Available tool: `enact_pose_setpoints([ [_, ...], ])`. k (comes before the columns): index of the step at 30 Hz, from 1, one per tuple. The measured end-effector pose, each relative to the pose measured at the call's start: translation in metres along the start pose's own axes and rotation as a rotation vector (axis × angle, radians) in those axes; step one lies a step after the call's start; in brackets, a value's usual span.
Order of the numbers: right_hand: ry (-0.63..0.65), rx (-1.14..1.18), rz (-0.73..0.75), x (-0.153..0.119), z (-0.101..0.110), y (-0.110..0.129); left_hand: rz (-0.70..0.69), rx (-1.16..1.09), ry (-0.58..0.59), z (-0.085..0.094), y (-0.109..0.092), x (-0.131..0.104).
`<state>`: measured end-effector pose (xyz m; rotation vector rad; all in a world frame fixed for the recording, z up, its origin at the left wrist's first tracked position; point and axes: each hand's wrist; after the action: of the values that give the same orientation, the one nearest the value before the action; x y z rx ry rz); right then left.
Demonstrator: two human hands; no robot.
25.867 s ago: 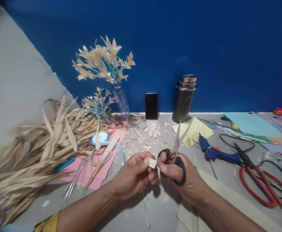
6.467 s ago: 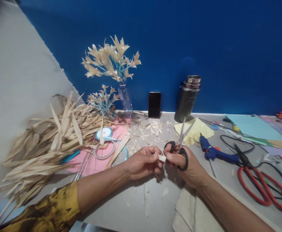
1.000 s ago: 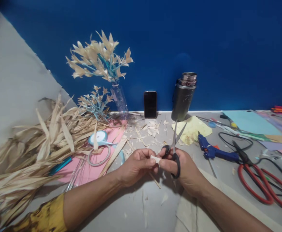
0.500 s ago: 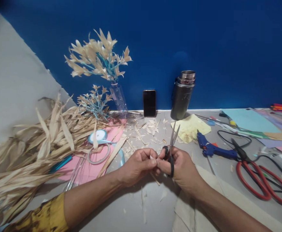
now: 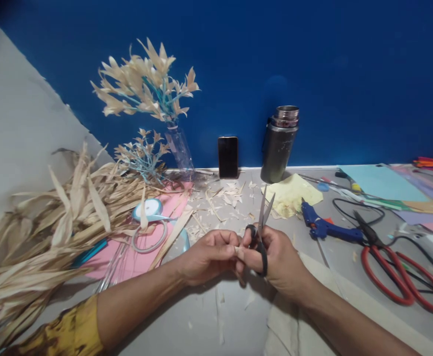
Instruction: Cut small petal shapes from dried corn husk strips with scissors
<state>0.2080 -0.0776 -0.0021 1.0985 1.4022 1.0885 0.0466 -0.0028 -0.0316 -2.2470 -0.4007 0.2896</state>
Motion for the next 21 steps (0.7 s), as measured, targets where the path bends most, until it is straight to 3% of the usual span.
enact_pose_setpoints([
  [2, -0.006, 0.027, 0.015, 0.002, 0.003, -0.002, -0.034, -0.073, 0.012, -0.001, -0.005, 0.0],
  [6, -0.142, 0.011, 0.103, 0.006, 0.006, -0.004, -0.166, -0.113, -0.159, -0.005, -0.009, 0.001],
  [12, -0.111, -0.035, 0.049, 0.006, -0.001, -0.007, -0.141, 0.018, -0.264, -0.01, 0.004, 0.005],
  [21, -0.212, -0.117, -0.023, 0.008, -0.007, -0.009, -0.176, 0.112, -0.344, -0.011, 0.007, 0.006],
])
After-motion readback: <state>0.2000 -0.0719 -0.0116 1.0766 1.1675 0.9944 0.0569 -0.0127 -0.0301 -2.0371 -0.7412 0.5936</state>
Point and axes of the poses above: each hand's wrist, its own x-axis towards the middle knuckle, its own z-axis out of the back of the hand, y = z × x, and after that the axes turned 7 degrees about y, right-handed
